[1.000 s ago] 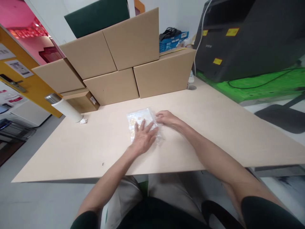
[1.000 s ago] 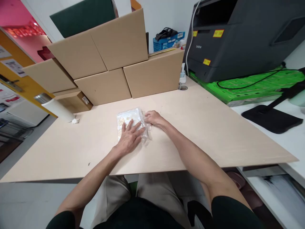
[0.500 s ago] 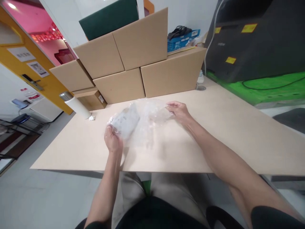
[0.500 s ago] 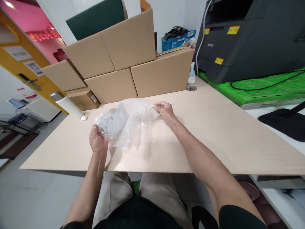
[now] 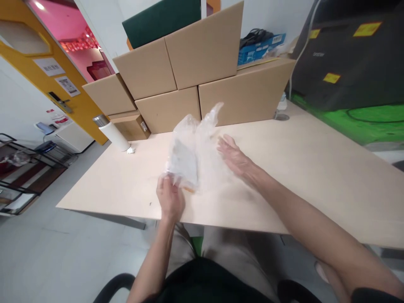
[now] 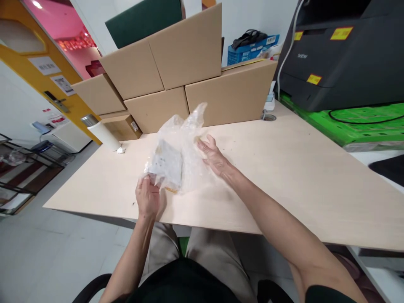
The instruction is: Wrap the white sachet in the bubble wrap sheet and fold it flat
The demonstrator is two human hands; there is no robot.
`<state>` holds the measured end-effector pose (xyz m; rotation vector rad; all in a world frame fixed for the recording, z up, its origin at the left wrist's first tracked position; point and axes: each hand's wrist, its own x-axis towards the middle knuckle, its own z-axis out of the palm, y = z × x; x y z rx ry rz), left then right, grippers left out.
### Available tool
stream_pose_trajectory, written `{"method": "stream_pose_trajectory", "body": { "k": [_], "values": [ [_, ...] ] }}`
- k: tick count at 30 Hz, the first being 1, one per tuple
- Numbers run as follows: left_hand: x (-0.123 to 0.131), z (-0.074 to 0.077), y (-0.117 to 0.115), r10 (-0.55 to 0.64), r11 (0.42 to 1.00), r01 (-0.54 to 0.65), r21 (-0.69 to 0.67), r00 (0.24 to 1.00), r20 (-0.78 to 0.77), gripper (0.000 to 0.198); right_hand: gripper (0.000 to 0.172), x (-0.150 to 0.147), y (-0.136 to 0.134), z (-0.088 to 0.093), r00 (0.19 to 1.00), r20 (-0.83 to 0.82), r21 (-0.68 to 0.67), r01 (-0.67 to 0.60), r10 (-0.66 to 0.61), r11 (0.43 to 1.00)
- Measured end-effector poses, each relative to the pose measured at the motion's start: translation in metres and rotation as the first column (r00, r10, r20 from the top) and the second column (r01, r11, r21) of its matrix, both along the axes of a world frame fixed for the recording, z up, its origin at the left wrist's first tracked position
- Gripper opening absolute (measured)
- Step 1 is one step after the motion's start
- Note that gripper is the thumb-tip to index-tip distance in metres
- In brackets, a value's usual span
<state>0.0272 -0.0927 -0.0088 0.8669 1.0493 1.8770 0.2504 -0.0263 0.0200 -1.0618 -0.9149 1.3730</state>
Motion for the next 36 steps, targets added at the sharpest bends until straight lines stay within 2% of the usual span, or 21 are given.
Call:
{"method": "stream_pose_trajectory", "body": {
  "k": [2, 4, 6, 8, 10, 12, 14, 15, 17, 19, 21, 23, 26, 27, 29, 30, 31, 33, 34, 35, 36],
  "values": [
    [0.003, 0.002, -0.008, -0.045, 0.999, 0.045, 0.022, 0.999, -0.023, 0.025, 0.099, -0.008, -0.007, 0.005, 0.999, 0.039, -0.014, -0.018, 0.018, 1.0],
    [-0.004, -0.001, -0.011, -0.006, 1.0, 0.007, 0.013, 0.999, -0.045, 0.027, 0.095, -0.01, -0.008, 0.005, 0.995, 0.097, -0.043, 0.03, -0.026, 0.999],
    [-0.018, -0.005, -0.012, 0.126, 0.991, -0.131, -0.033, 0.984, -0.127, 0.034, 0.082, -0.007, -0.002, 0.002, 0.985, 0.135, -0.07, 0.118, -0.108, 0.99],
    [-0.031, -0.007, -0.014, 0.283, 0.953, -0.304, -0.013, 0.903, -0.324, 0.058, 0.072, 0.0, 0.006, -0.005, 0.969, 0.149, -0.081, 0.21, -0.196, 0.974],
    [-0.037, -0.006, -0.017, 0.345, 0.93, -0.349, 0.115, 0.719, -0.603, 0.075, 0.066, 0.007, 0.014, -0.012, 0.957, 0.156, -0.083, 0.259, -0.245, 0.962],
    [-0.033, -0.004, -0.021, 0.265, 0.959, -0.219, 0.18, 0.464, -0.845, 0.073, 0.062, 0.011, 0.019, -0.019, 0.955, 0.156, -0.073, 0.266, -0.252, 0.961],
    [-0.022, -0.002, -0.021, 0.104, 0.993, -0.083, 0.088, 0.217, -0.971, 0.068, 0.06, 0.012, 0.021, -0.023, 0.959, 0.15, -0.053, 0.25, -0.24, 0.967],
    [-0.016, -0.003, -0.02, 0.018, 0.999, -0.054, 0.011, 0.124, -0.992, 0.069, 0.06, 0.012, 0.022, -0.024, 0.96, 0.146, -0.04, 0.245, -0.237, 0.969],
    [-0.007, -0.005, -0.015, -0.114, 0.992, -0.056, -0.116, 0.028, -0.993, 0.069, 0.058, 0.012, 0.022, -0.026, 0.963, 0.139, -0.02, 0.237, -0.232, 0.971],
    [-0.004, -0.006, -0.009, -0.158, 0.985, -0.066, -0.159, 0.024, -0.987, 0.054, 0.055, 0.011, 0.021, -0.026, 0.966, 0.128, -0.016, 0.23, -0.226, 0.973],
    [-0.008, -0.007, -0.005, -0.121, 0.99, -0.058, -0.127, 0.097, -0.988, 0.032, 0.053, 0.011, 0.021, -0.024, 0.968, 0.109, -0.029, 0.231, -0.227, 0.972],
    [-0.02, -0.006, -0.002, -0.052, 0.997, -0.047, -0.067, 0.269, -0.962, 0.022, 0.053, 0.011, 0.021, -0.022, 0.967, 0.085, -0.047, 0.243, -0.239, 0.969],
    [-0.053, -0.004, 0.002, 0.13, 0.986, -0.164, 0.032, 0.63, -0.766, 0.023, 0.051, 0.012, 0.021, -0.02, 0.963, 0.064, -0.061, 0.264, -0.26, 0.963],
    [-0.068, -0.004, 0.002, 0.217, 0.968, -0.244, 0.055, 0.71, -0.67, 0.025, 0.05, 0.013, 0.022, -0.02, 0.963, 0.064, -0.066, 0.266, -0.262, 0.962],
    [-0.099, -0.004, 0.001, 0.344, 0.926, -0.375, 0.053, 0.776, -0.529, 0.028, 0.049, 0.015, 0.023, -0.021, 0.963, 0.072, -0.072, 0.263, -0.258, 0.962],
    [-0.113, -0.004, -0.002, 0.399, 0.897, -0.439, 0.049, 0.759, -0.515, 0.034, 0.049, 0.015, 0.024, -0.023, 0.963, 0.08, -0.07, 0.263, -0.257, 0.962],
    [-0.125, -0.003, -0.005, 0.465, 0.846, -0.53, 0.063, 0.674, -0.574, 0.048, 0.048, 0.016, 0.025, -0.024, 0.963, 0.088, -0.062, 0.261, -0.255, 0.963],
    [-0.137, 0.0, -0.012, 0.575, 0.724, -0.66, 0.201, 0.416, -0.704, 0.064, 0.046, 0.017, 0.027, -0.028, 0.962, 0.108, -0.039, 0.255, -0.249, 0.966],
    [-0.136, 0.002, -0.015, 0.585, 0.695, -0.663, 0.279, 0.294, -0.756, 0.061, 0.045, 0.018, 0.027, -0.03, 0.962, 0.118, -0.03, 0.252, -0.247, 0.967],
    [-0.131, 0.003, -0.017, 0.564, 0.705, -0.627, 0.332, 0.211, -0.799, 0.051, 0.044, 0.018, 0.027, -0.032, 0.961, 0.126, -0.025, 0.252, -0.247, 0.967],
    [-0.123, 0.005, -0.018, 0.51, 0.752, -0.565, 0.339, 0.172, -0.843, 0.038, 0.043, 0.019, 0.028, -0.034, 0.96, 0.131, -0.022, 0.252, -0.247, 0.968]
  ]
}}
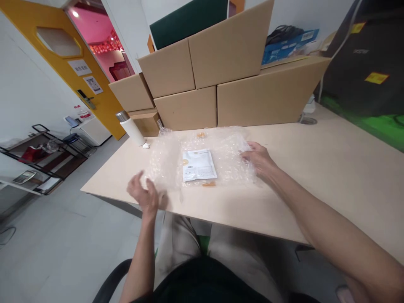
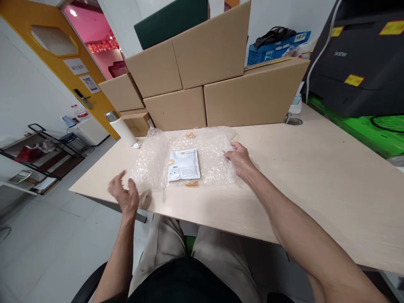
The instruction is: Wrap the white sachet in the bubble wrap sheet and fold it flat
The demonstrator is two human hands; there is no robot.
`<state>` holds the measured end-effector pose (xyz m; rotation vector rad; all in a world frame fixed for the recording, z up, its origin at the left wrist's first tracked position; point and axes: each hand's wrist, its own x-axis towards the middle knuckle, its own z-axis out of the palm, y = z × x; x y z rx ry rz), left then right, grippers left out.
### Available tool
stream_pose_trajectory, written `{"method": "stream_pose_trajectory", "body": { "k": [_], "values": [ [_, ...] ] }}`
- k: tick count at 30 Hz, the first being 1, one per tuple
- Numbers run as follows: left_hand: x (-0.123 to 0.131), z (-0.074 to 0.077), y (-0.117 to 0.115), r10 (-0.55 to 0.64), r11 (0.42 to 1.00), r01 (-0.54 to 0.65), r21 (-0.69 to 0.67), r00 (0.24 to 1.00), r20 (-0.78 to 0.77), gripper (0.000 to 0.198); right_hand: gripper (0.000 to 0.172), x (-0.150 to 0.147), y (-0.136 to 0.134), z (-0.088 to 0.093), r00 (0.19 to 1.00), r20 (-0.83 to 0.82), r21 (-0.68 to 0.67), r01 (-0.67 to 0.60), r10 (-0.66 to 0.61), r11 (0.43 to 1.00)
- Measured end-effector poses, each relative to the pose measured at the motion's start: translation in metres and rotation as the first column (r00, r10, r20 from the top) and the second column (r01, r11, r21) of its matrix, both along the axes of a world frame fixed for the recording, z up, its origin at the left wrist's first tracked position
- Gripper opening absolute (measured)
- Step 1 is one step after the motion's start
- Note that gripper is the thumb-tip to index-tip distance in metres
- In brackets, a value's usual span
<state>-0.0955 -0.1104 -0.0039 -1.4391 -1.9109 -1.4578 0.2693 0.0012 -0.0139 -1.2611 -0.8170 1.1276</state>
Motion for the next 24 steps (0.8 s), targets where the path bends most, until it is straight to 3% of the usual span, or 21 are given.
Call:
{"method": "stream_pose_trajectory", "body": {
  "k": [2, 5, 7, 10, 13, 16, 20, 24],
  "values": [
    [0.023, 0.002, 0.005, -0.159, 0.968, 0.145, -0.206, 0.986, -0.055, 0.028, 0.041, 0.001, 0.0, -0.002, 1.0, 0.014, -0.005, 0.003, -0.003, 1.0],
    [0.058, 0.002, 0.021, -0.284, 0.829, 0.244, -0.504, 0.959, -0.003, 0.041, 0.037, 0.002, -0.002, -0.003, 0.997, 0.071, -0.016, -0.003, 0.005, 1.0],
    [0.072, 0.0, 0.031, -0.282, 0.766, 0.254, -0.59, 0.958, 0.046, 0.039, 0.034, 0.002, -0.003, -0.002, 0.994, 0.113, -0.021, -0.005, 0.008, 1.0],
    [0.078, -0.002, 0.039, -0.288, 0.725, 0.331, -0.604, 0.942, 0.171, 0.032, 0.031, 0.001, -0.007, 0.003, 0.99, 0.139, -0.029, 0.005, -0.001, 1.0],
    [0.069, 0.001, 0.037, -0.32, 0.707, 0.403, -0.581, 0.915, 0.245, 0.037, 0.028, 0.0, -0.011, 0.008, 0.988, 0.157, -0.057, 0.011, -0.002, 0.998],
    [0.047, 0.007, 0.034, -0.304, 0.726, 0.39, -0.566, 0.921, 0.244, 0.037, 0.025, 0.0, -0.014, 0.012, 0.984, 0.178, -0.084, 0.003, 0.012, 0.996],
    [0.009, 0.011, 0.036, -0.202, 0.758, 0.281, -0.589, 0.959, 0.198, 0.036, 0.022, -0.001, -0.015, 0.014, 0.984, 0.177, -0.104, 0.024, -0.005, 0.994],
    [-0.022, 0.005, 0.04, -0.07, 0.766, 0.12, -0.631, 0.992, 0.104, 0.032, 0.02, 0.0, -0.015, 0.012, 0.978, 0.21, -0.102, 0.034, -0.012, 0.994]
  ]
}}
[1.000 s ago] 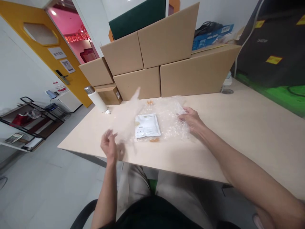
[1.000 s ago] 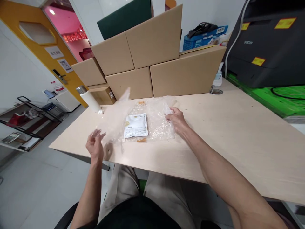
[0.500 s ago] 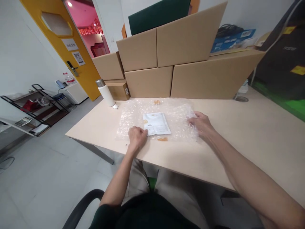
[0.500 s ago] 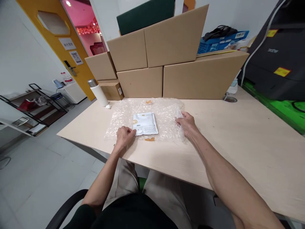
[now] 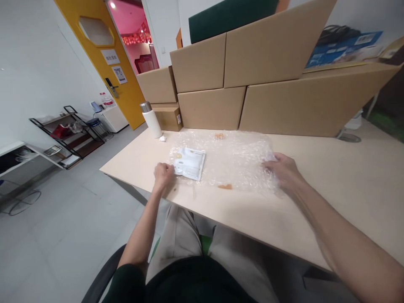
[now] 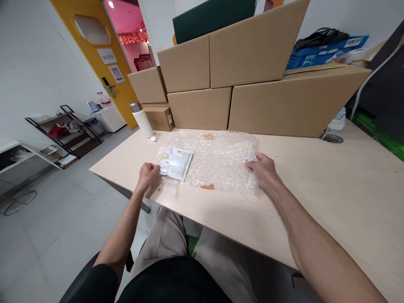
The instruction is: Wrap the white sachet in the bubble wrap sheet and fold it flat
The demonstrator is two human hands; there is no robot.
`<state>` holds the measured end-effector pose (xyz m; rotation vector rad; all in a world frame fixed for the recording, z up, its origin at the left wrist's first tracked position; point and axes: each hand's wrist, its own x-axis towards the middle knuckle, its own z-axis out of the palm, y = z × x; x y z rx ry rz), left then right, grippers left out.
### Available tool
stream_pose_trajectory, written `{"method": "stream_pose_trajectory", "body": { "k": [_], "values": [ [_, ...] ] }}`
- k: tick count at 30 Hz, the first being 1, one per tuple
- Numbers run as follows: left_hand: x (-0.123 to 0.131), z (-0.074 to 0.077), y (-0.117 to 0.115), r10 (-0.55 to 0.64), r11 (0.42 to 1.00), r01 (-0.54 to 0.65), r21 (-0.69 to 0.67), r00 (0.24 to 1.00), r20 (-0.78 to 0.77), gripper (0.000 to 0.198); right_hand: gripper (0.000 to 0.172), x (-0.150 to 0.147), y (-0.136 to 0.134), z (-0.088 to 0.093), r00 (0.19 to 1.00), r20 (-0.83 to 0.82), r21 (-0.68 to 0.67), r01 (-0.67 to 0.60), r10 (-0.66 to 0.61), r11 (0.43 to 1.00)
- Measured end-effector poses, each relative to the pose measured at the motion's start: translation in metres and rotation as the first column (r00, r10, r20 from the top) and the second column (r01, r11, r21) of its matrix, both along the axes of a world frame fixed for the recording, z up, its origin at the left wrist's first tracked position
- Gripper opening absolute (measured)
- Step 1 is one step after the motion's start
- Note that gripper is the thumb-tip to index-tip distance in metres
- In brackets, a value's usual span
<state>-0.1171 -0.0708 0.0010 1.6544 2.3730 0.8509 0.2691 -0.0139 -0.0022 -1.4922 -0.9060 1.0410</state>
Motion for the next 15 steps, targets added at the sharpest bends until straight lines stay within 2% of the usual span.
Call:
{"method": "stream_pose_trajectory", "body": {
  "k": [6, 11, 13, 15],
  "values": [
    [-0.015, -0.012, 0.001, 0.118, 0.992, -0.121, -0.025, 0.987, -0.108, 0.028, 0.024, -0.001, 0.001, -0.002, 1.0, 0.01, -0.012, 0.011, -0.011, 1.0],
    [-0.017, -0.012, 0.005, 0.128, 0.988, -0.137, -0.066, 0.983, -0.129, 0.028, 0.024, 0.002, 0.0, -0.007, 0.999, 0.047, -0.025, 0.0, 0.002, 1.0],
    [-0.019, -0.011, 0.006, 0.121, 0.988, -0.131, -0.081, 0.985, -0.125, 0.027, 0.024, 0.008, 0.0, -0.007, 0.994, 0.101, -0.034, -0.028, 0.032, 0.999],
    [-0.021, -0.011, 0.005, 0.11, 0.988, -0.121, -0.095, 0.987, -0.114, 0.026, 0.03, 0.014, -0.001, -0.003, 0.963, 0.268, 0.036, -0.007, -0.003, 0.999]
  ]
}}
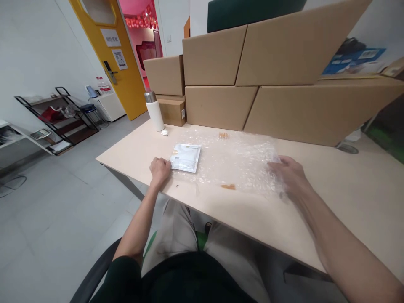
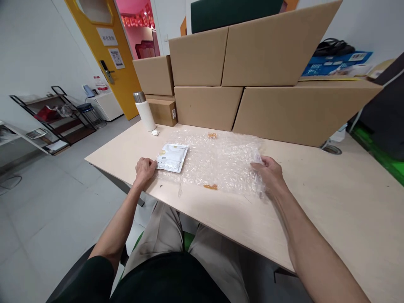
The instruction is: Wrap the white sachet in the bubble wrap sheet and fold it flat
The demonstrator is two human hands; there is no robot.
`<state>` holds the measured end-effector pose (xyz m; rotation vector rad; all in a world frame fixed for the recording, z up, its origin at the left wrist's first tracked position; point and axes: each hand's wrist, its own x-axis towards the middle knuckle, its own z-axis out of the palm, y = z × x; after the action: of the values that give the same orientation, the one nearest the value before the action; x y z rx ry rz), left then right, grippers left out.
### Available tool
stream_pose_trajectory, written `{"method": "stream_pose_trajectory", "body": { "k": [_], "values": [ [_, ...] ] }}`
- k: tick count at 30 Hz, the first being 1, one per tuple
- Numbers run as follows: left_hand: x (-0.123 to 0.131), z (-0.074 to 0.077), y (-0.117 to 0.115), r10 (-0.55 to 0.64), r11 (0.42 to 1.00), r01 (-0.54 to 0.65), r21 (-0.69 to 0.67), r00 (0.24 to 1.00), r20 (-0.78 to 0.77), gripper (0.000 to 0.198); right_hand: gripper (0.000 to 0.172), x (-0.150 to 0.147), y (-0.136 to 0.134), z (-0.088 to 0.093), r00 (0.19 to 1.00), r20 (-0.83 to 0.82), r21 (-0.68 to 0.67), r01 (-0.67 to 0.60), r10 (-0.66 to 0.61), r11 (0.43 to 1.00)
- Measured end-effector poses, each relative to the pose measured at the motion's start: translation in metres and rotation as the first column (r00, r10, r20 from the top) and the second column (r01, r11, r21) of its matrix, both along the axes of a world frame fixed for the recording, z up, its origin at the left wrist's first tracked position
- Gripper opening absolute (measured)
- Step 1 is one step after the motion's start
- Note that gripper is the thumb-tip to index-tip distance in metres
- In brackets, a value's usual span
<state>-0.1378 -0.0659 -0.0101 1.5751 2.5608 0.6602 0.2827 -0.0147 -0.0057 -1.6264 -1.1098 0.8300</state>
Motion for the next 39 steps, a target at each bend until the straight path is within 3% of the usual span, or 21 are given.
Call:
{"method": "stream_pose_trajectory", "body": {
  "k": [2, 3, 4, 6, 9, 12, 15, 18, 20, 22, 24, 26, 28, 30, 32, 36, 39],
  "values": [
    [-0.002, 0.0, -0.001, -0.015, 1.0, 0.015, -0.009, 1.0, 0.013, 0.026, 0.039, -0.001, -0.001, 0.008, 0.959, 0.265, 0.225, 0.041, -0.102, 0.973],
    [-0.003, 0.0, -0.002, -0.025, 1.0, 0.025, -0.012, 1.0, 0.019, 0.025, 0.041, -0.007, -0.002, 0.013, 0.913, 0.378, 0.363, 0.009, -0.156, 0.932],
    [-0.004, 0.0, -0.002, -0.033, 0.999, 0.034, -0.015, 0.999, 0.024, 0.025, 0.04, -0.017, -0.004, 0.017, 0.867, 0.461, 0.481, -0.066, -0.188, 0.874],
    [-0.006, 0.001, -0.001, -0.047, 0.999, 0.048, -0.026, 0.998, 0.033, 0.027, 0.036, -0.052, -0.009, 0.024, 0.824, 0.564, 0.563, -0.329, -0.061, 0.758],
    [-0.009, 0.001, 0.002, -0.051, 0.997, 0.055, -0.049, 0.997, 0.062, 0.034, 0.034, -0.126, -0.015, 0.024, 0.677, 0.684, 0.416, -0.668, 0.271, 0.617],
    [-0.014, 0.003, 0.006, -0.062, 0.996, 0.07, -0.056, 0.99, 0.126, 0.03, 0.044, -0.195, -0.017, 0.013, 0.465, 0.733, 0.131, -0.813, 0.496, 0.568],
    [-0.021, 0.008, 0.007, -0.105, 0.993, 0.115, -0.041, 0.976, 0.193, 0.018, 0.045, -0.233, -0.018, 0.001, 0.411, 0.704, -0.039, -0.792, 0.58, 0.609],
    [-0.024, 0.015, 0.005, -0.159, 0.987, 0.161, 0.014, 0.955, 0.25, 0.02, 0.049, -0.242, -0.021, -0.003, 0.5, 0.636, -0.03, -0.745, 0.588, 0.666],
    [-0.019, 0.02, 0.005, -0.206, 0.978, 0.188, 0.089, 0.932, 0.297, 0.023, 0.054, -0.238, -0.023, -0.002, 0.585, 0.507, 0.018, -0.741, 0.633, 0.671],
    [-0.006, 0.025, 0.006, -0.304, 0.946, 0.224, 0.234, 0.864, 0.401, 0.023, 0.057, -0.233, -0.023, 0.0, 0.676, 0.275, 0.079, -0.724, 0.683, 0.685],
    [0.016, 0.03, 0.009, -0.451, 0.877, 0.263, 0.401, 0.738, 0.502, 0.023, 0.059, -0.226, -0.021, 0.001, 0.743, -0.035, 0.12, -0.66, 0.668, 0.741],
    [0.043, 0.033, 0.013, -0.578, 0.803, 0.328, 0.498, 0.63, 0.518, 0.029, 0.059, -0.219, -0.019, 0.002, 0.729, -0.343, 0.116, -0.594, 0.593, 0.796],
    [0.07, 0.034, 0.018, -0.664, 0.739, 0.421, 0.526, 0.591, 0.458, 0.039, 0.054, -0.21, -0.015, 0.002, 0.647, -0.579, 0.092, -0.553, 0.496, 0.828],
    [0.093, 0.032, 0.022, -0.722, 0.686, 0.532, 0.496, 0.58, 0.377, 0.047, 0.043, -0.198, -0.01, 0.001, 0.569, -0.727, 0.056, -0.51, 0.385, 0.859],
    [0.111, 0.028, 0.025, -0.741, 0.67, 0.631, 0.392, 0.598, 0.304, 0.048, 0.028, -0.184, -0.005, -0.002, 0.562, -0.772, 0.012, -0.453, 0.296, 0.891],
    [0.13, 0.02, 0.022, -0.698, 0.715, 0.691, 0.112, 0.691, 0.188, 0.041, 0.006, -0.151, 0.0, -0.009, 0.714, -0.641, -0.013, -0.376, 0.281, 0.927],
    [0.138, 0.014, 0.017, -0.692, 0.718, 0.696, 0.006, 0.714, 0.106, 0.034, 0.004, -0.132, 0.003, -0.013, 0.789, -0.555, 0.004, -0.315, 0.264, 0.949]
  ]
}}
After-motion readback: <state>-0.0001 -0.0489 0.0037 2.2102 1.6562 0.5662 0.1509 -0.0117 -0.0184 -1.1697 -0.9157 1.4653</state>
